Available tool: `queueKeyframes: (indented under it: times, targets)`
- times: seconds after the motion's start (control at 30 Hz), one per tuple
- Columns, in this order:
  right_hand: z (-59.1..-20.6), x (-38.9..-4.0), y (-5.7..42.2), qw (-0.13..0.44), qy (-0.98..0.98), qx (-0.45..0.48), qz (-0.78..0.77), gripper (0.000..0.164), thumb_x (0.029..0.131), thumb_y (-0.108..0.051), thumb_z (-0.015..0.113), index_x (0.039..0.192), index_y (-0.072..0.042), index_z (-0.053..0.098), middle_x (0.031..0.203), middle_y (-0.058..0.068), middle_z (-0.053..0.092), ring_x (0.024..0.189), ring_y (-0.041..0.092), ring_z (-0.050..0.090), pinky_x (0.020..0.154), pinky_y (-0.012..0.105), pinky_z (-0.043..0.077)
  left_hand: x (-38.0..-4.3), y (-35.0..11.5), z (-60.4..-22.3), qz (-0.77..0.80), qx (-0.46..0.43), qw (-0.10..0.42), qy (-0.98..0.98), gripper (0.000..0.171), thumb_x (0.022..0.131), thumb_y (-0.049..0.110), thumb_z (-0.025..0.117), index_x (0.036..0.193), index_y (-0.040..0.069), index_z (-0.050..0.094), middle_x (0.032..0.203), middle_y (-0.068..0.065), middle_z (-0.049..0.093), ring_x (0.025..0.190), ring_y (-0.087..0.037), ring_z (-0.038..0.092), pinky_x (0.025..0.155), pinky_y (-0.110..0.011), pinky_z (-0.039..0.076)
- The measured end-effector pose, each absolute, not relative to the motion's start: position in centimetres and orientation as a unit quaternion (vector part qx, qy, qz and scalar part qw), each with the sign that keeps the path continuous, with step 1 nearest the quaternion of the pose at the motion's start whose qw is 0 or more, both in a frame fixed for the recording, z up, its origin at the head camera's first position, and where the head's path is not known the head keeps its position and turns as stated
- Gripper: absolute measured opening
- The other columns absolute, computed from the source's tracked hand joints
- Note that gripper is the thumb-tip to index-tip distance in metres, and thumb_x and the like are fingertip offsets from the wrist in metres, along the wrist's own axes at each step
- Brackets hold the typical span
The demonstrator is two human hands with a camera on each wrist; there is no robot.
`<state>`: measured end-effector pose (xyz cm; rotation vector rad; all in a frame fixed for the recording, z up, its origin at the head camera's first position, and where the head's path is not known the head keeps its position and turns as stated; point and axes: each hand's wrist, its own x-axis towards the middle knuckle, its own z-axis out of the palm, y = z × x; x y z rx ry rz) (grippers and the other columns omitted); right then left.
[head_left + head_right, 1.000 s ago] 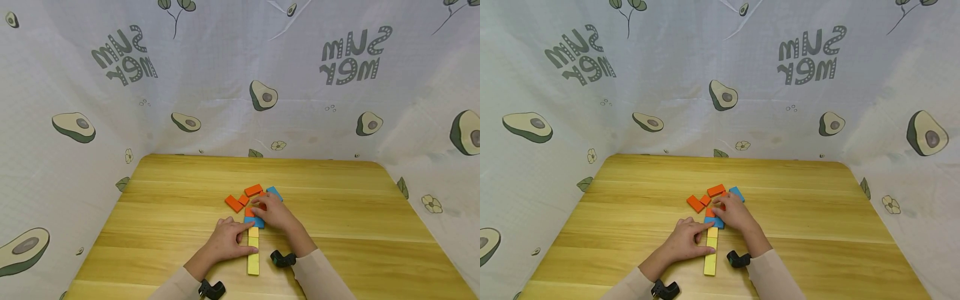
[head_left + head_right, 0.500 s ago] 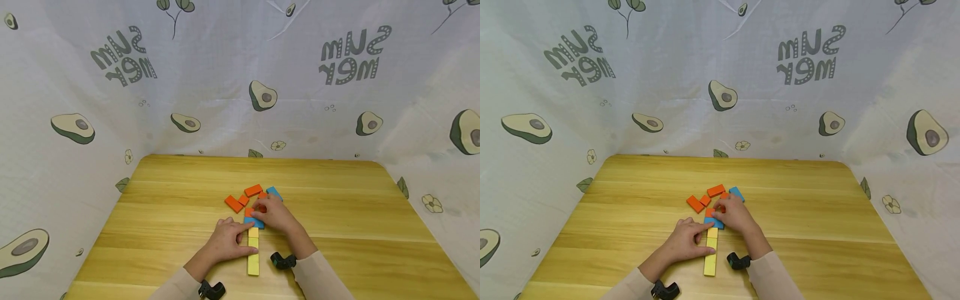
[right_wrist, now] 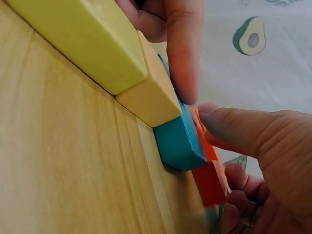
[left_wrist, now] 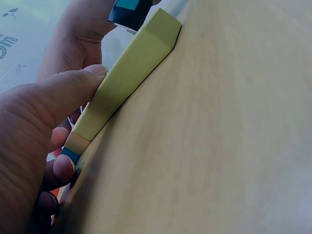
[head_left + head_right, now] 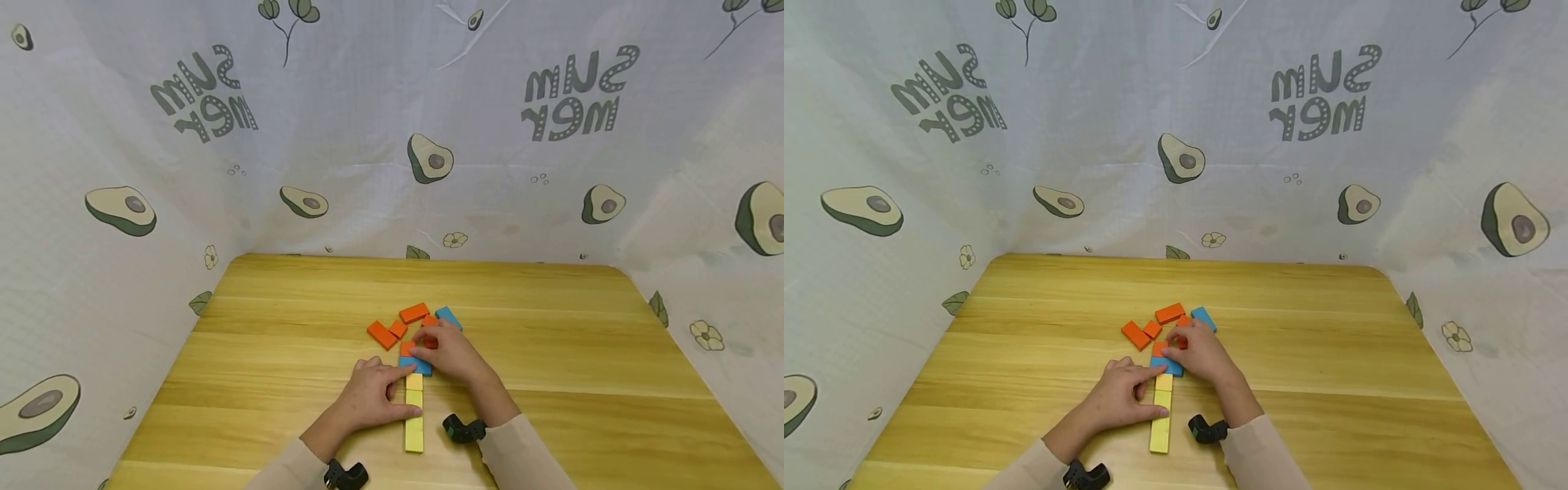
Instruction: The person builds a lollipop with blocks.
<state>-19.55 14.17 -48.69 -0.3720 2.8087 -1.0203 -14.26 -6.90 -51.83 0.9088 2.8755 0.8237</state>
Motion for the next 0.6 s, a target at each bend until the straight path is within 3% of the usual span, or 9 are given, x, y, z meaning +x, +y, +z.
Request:
queueKeyframes:
  times: [0.17, 0.33, 0.6]
  targets:
    - [-48.7, -19.7, 15.0, 0.06, 0.931, -0.083, -0.351, 0.032, 0.093, -0.029, 0.077, 0.122, -0.018, 0.072, 0.111, 0.003, 0.063, 0.1, 0.018, 0.057, 0.09, 0.04, 0.051, -14.2, -6.8, -51.9, 0.268, 0.29, 0.007, 0.919, 0.075, 0.079, 0.069, 0.075, 0.143, 0.034, 0.061, 0.063, 0.022, 0.042, 0.071, -0.002, 0.033, 0.077, -0.026, 0.025]
    - [-48.4, -20.0, 16.0, 0.053, 0.932, -0.068, -0.351, 0.028, 0.094, -0.021, 0.075, 0.121, -0.013, 0.072, 0.098, 0.002, 0.064, 0.087, 0.016, 0.056, 0.081, 0.035, 0.048, -14.1, -6.7, -52.1, 0.267, 0.29, 0.003, 0.919, 0.075, 0.079, 0.07, 0.075, 0.143, 0.034, 0.061, 0.063, 0.022, 0.042, 0.07, -0.002, 0.032, 0.076, -0.026, 0.025]
    - [-48.4, -20.0, 16.6, 0.063, 0.943, -0.06, -0.321, 0.031, 0.094, -0.028, 0.075, 0.119, -0.01, 0.07, 0.079, 0.002, 0.057, 0.068, 0.017, 0.049, 0.066, 0.031, 0.041, -14.2, -6.8, -51.9, 0.263, 0.296, -0.012, 0.918, 0.074, 0.078, 0.069, 0.076, 0.141, 0.031, 0.063, 0.062, 0.021, 0.04, 0.07, -0.002, 0.032, 0.075, -0.026, 0.024]
